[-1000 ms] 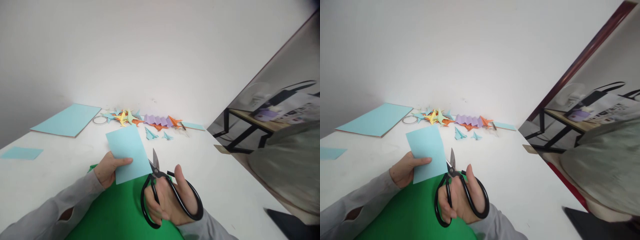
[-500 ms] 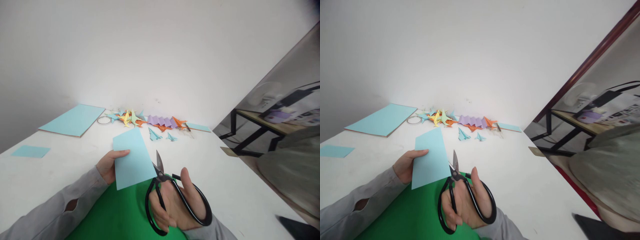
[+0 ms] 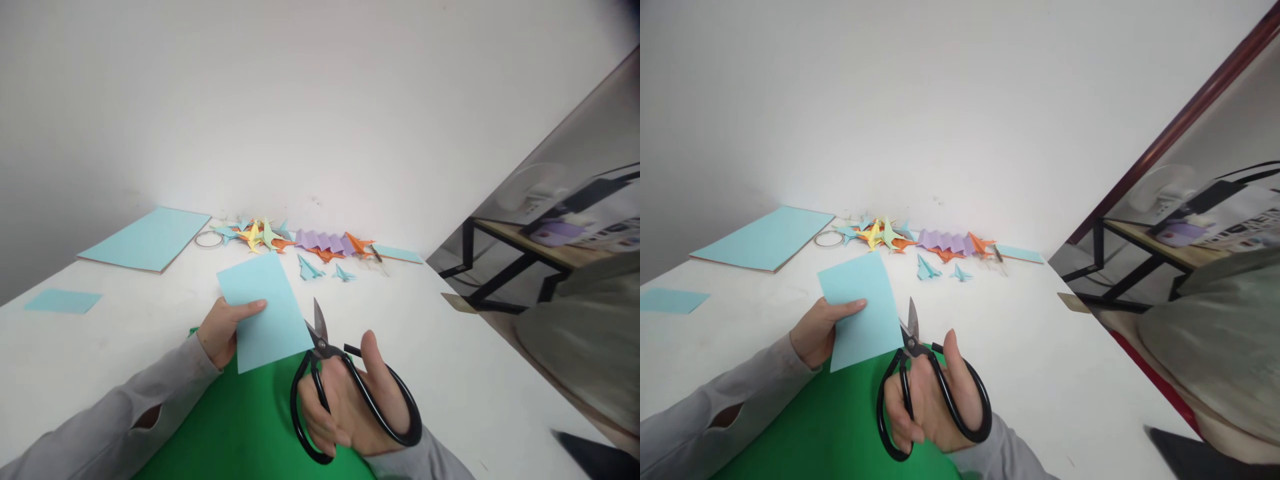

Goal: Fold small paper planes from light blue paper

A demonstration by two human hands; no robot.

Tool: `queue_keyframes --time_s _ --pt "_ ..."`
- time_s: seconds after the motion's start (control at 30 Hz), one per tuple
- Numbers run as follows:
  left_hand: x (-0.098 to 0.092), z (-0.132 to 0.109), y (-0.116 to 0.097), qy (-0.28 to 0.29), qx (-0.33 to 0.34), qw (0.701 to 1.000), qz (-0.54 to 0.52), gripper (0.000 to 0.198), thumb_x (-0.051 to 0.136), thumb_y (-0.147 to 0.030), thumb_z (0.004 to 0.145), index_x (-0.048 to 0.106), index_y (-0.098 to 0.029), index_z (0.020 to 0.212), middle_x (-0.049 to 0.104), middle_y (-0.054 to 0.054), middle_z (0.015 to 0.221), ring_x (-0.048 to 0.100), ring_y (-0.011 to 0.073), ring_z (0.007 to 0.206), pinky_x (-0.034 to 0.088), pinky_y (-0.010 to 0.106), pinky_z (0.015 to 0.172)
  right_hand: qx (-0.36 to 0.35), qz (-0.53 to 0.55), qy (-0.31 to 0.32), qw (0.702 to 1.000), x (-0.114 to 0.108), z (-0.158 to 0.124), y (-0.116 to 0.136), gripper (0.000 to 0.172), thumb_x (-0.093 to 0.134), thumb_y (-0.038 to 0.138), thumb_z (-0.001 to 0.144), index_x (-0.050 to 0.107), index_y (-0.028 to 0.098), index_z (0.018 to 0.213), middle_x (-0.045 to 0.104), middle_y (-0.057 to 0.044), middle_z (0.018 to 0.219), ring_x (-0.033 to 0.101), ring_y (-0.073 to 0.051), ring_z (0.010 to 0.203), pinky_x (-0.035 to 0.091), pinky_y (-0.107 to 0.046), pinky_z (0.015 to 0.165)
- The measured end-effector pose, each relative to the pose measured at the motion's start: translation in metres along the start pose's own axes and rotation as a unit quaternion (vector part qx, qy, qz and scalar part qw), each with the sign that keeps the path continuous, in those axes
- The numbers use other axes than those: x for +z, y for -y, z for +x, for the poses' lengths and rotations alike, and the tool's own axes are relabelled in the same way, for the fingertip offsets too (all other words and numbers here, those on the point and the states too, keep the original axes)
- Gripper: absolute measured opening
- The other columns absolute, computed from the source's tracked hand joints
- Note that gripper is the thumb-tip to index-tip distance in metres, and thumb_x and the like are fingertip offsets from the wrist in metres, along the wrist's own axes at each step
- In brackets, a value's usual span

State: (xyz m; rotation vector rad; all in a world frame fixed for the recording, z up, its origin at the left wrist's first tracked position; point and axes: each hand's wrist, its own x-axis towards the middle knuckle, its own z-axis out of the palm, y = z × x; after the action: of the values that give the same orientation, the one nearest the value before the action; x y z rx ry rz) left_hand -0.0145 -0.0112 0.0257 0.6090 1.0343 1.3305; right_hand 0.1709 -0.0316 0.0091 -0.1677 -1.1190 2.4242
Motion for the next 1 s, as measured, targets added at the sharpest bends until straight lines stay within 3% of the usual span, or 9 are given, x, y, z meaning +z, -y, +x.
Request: queue_keyframes --time_s 0.4,0.6,0.87,1.0 --pt "0.0043 -0.0044 -0.0049 -0.023 -0.006 1.000 -0.009 0.038 0.073 -0.013 0.057 0.063 -0.013 0.094 0.070 0.009 0.079 0.066 0.0243 0.066 0.054 0.036 0.061 0.000 0.014 -0.054 0.998 0.0059 0.0005 0.0020 0.089 -0.006 0.081 0.060 0.052 0.014 0.050 0.040 0.000 0.038 0.037 -0.009 0.032 0.029 -0.026 0.039" --pt "0.0025 -0.0028 -0.0056 -0.027 -0.003 1.000 -0.009 0.041 0.073 -0.013 0.056 0.062 -0.013 0.095 0.070 0.008 0.078 0.066 0.0250 0.066 0.054 0.038 0.061 0.007 0.000 -0.042 0.999 0.0047 -0.0008 0.0020 0.091 -0.011 0.080 0.059 0.053 0.015 0.052 0.039 0.001 0.037 0.037 -0.010 0.033 0.029 -0.025 0.041" --pt "0.0005 -0.0049 -0.0039 0.033 -0.013 0.999 0.022 0.037 0.074 -0.014 0.056 0.063 -0.012 0.092 0.070 0.010 0.083 0.065 0.0264 0.071 0.054 0.037 0.063 0.055 0.018 -0.008 0.998 0.0027 -0.0040 0.0049 0.090 -0.005 0.076 0.066 0.059 0.014 0.079 0.046 0.002 0.044 0.038 -0.009 0.033 0.031 -0.024 0.041" --pt "0.0013 -0.0060 -0.0021 0.039 -0.014 0.999 0.022 0.038 0.074 -0.016 0.056 0.063 -0.011 0.093 0.070 0.011 0.084 0.065 0.0267 0.072 0.054 0.038 0.065 0.040 0.016 -0.007 0.999 0.0011 -0.0024 0.0032 0.090 -0.006 0.078 0.065 0.057 0.013 0.062 0.044 0.000 0.043 0.040 -0.009 0.034 0.032 -0.025 0.040"
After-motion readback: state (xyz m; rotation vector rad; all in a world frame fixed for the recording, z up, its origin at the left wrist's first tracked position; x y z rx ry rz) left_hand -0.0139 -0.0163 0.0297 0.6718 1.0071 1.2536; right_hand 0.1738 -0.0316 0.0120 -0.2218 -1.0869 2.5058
